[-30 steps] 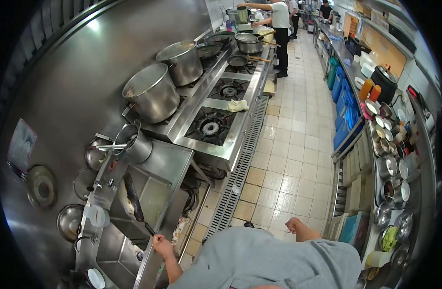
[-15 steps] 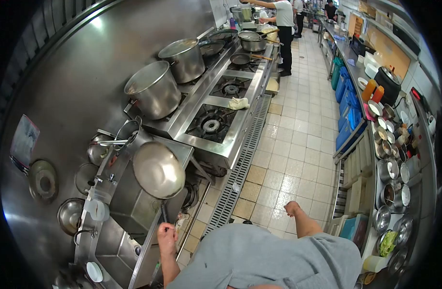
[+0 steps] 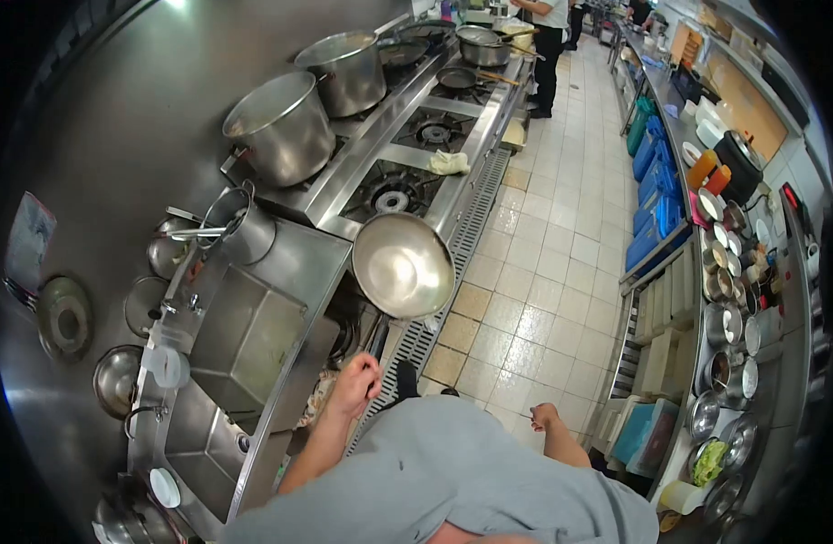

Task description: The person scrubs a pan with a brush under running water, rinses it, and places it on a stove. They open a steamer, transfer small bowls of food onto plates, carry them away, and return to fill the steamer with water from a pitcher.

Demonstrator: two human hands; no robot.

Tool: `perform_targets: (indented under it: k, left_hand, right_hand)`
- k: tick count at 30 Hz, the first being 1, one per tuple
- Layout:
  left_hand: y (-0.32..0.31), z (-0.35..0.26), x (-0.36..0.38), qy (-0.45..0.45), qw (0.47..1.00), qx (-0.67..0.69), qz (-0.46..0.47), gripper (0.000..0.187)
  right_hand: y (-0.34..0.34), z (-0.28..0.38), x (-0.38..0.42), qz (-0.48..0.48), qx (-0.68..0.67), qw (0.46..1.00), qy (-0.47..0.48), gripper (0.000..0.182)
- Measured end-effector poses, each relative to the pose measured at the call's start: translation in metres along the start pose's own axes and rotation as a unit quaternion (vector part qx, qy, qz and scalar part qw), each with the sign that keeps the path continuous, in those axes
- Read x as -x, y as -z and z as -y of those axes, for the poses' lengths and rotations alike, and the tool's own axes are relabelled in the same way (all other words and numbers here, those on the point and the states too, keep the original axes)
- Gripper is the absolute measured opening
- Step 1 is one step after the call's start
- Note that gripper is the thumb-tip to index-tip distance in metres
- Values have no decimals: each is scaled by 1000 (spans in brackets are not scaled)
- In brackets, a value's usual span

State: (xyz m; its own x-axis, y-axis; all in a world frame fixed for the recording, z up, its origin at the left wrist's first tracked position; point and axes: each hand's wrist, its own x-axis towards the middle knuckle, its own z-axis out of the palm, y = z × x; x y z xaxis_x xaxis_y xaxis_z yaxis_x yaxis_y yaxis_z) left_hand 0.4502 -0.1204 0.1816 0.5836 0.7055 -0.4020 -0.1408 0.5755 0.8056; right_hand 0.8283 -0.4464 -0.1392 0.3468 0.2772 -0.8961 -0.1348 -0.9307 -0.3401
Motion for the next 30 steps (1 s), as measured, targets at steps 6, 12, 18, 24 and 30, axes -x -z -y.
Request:
perform_targets:
  k: [6, 12, 18, 24, 30]
  left_hand:
    - [23, -16, -121, -37, 998, -3, 51, 13]
    - [47, -29, -275, -83, 992, -70, 64, 8]
    - [47, -49, -331, -32, 996, -54, 63, 4]
    - [34, -56, -352, 45, 990, -108, 78, 11]
    - [39, -71, -329, 117, 975, -102, 156, 38]
  right_hand:
    - [12, -45, 18, -71, -106, 990, -53, 17]
    - [-7, -14, 75, -169, -240, 953, -77, 18]
    - [-41, 23, 71, -161, -250, 955, 1, 22]
    - [-56, 84, 100, -142, -105, 984, 13, 24]
    - [-47, 48, 43, -137, -185, 973, 16, 22]
